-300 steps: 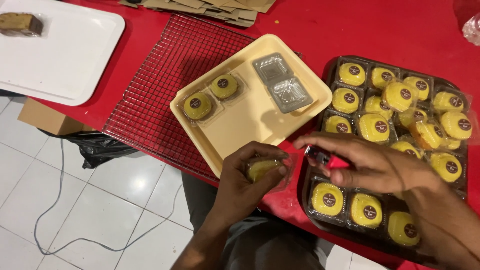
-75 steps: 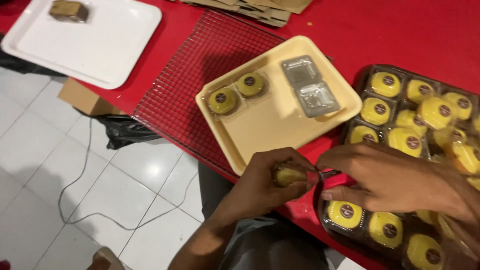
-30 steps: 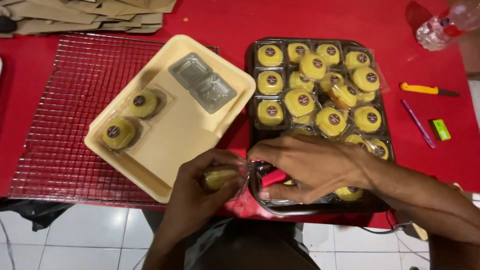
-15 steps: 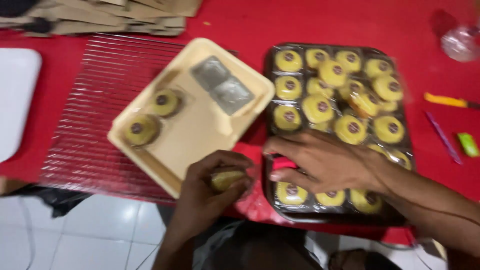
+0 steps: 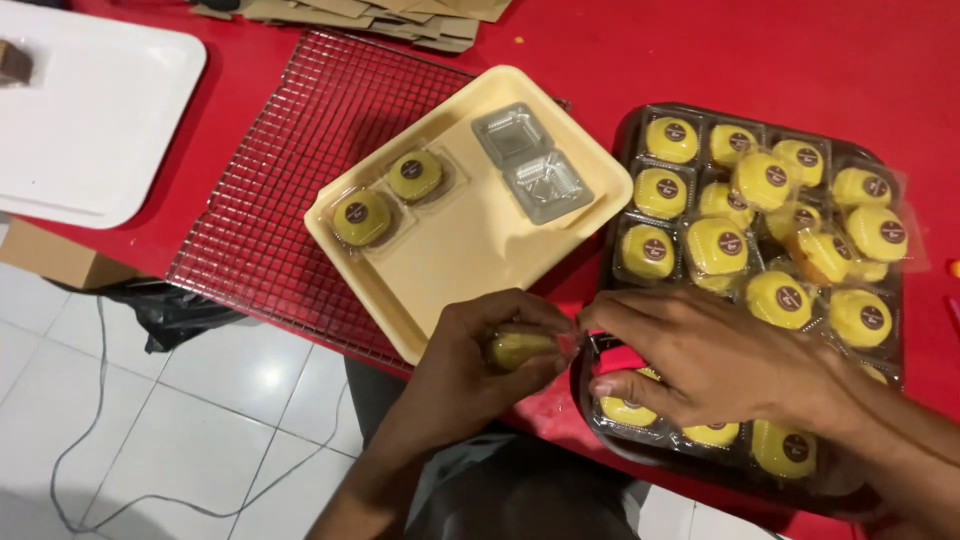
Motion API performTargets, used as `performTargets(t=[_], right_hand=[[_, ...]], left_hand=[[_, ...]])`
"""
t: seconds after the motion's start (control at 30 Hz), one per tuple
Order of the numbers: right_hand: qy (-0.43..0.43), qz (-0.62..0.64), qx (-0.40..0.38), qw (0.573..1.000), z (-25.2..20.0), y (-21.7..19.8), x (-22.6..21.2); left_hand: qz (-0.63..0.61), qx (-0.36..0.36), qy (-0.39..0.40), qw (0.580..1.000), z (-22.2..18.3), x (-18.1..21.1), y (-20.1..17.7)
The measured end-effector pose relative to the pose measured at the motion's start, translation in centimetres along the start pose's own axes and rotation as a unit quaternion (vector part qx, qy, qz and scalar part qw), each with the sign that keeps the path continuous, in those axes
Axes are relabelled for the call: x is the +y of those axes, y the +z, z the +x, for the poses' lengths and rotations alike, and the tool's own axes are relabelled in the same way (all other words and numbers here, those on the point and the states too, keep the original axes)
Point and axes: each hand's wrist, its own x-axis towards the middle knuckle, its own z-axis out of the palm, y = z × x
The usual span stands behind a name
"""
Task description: Sealing and labeling small plastic pastry containers using a stapler and organizing them in a tray.
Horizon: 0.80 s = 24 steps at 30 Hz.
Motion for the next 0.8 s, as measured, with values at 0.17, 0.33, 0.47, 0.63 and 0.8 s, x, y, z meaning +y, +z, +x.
performTargets(t=[0.17,0.33,0.47,0.63,0.8], right_hand=[[0.001,-0.010,-0.036,0.999,0.2,-0.3,0.0],[0.030,-0.022,-0.081,0.996,0.7,-0.8,-0.3],[0.009,-0.033,-0.082,0.996,1.2,-1.2,-0.5],[0.022,-0.047,-0.105,0.993,1.5,-1.2,-0.5],[0.029,-0.059,-0.116,0.991,1.6,-1.4,-0.6]], left_hand=[[0.050,-0.001,0.004,0.999,0.0,0.3,-0.1],[0.079,-0.009,0.009,0.997,-0.1,0.7,-0.2],[0.075,-0.012,0.002,0.997,-0.1,0.6,-0.3],[0.081,-0.015,-0.014,0.997,-0.1,1.1,-0.2],[0.072,-0.019,-0.015,0.997,0.0,0.8,-0.2]])
